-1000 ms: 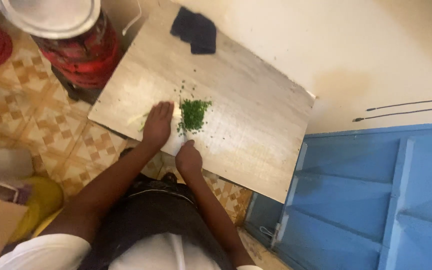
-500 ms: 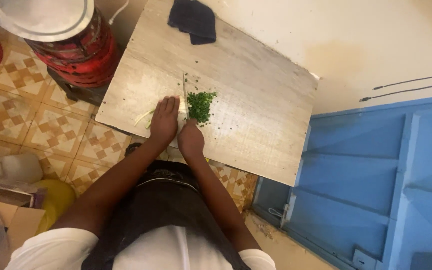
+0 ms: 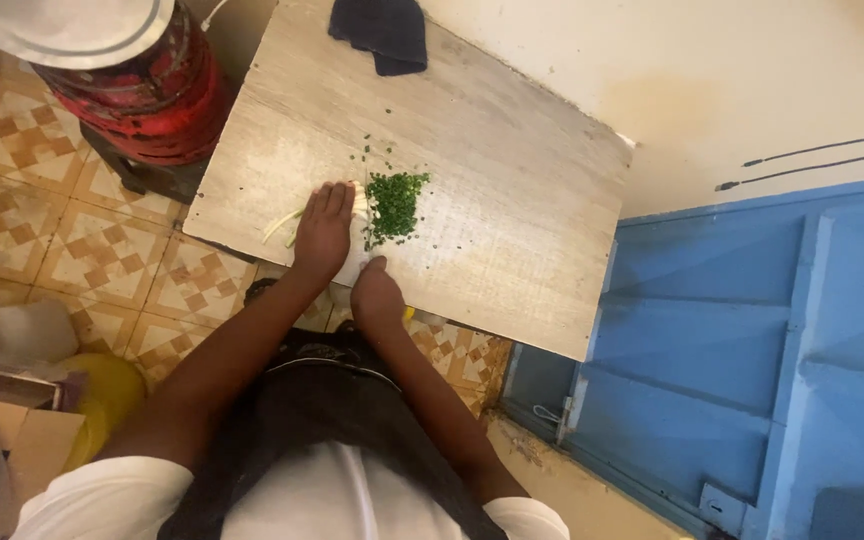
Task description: The person is using a kitchen knife to finely chop green herbs and garlic on a wooden surface.
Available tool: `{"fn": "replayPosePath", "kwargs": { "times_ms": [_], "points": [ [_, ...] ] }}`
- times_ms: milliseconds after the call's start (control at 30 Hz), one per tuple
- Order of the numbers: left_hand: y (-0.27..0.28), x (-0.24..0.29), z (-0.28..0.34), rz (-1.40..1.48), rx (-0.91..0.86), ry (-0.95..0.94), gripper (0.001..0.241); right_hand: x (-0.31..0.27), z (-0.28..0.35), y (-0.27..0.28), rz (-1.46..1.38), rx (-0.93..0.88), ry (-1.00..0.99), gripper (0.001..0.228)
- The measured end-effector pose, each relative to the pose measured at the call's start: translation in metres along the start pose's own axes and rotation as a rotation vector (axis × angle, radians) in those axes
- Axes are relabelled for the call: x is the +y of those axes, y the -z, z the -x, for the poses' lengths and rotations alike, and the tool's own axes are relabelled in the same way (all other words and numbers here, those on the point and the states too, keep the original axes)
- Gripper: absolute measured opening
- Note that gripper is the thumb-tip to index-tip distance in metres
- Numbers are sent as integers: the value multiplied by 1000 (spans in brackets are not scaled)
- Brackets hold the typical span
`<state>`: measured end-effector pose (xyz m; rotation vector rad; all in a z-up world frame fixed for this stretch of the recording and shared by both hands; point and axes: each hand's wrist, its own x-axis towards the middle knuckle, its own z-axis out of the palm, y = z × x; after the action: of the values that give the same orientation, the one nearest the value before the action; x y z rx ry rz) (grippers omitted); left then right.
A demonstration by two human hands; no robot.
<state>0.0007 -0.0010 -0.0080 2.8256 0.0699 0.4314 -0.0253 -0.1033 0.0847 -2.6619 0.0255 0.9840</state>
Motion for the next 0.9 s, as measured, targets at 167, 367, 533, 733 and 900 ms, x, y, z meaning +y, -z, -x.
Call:
{"fn": "replayPosePath", "kwargs": {
  "times_ms": [167,367,533,733,900],
  "points": [
    [-5,-3,1,15,-2,-11,41,-5,-15,5,-11,41,28,40],
    [-3,-4,1,30,-28,-5,41,11,33,1,15,28,25,40],
    [0,-1,8,30,-43,-12,41,28,18,-13,-3,33,60,42],
    [5,-4,-3,70,1,-3,38,-15,18,22,-65,159,85,32],
    [-1,-3,1,32,12,-18,38,-9,7,10,19,176,93,27]
  ]
}}
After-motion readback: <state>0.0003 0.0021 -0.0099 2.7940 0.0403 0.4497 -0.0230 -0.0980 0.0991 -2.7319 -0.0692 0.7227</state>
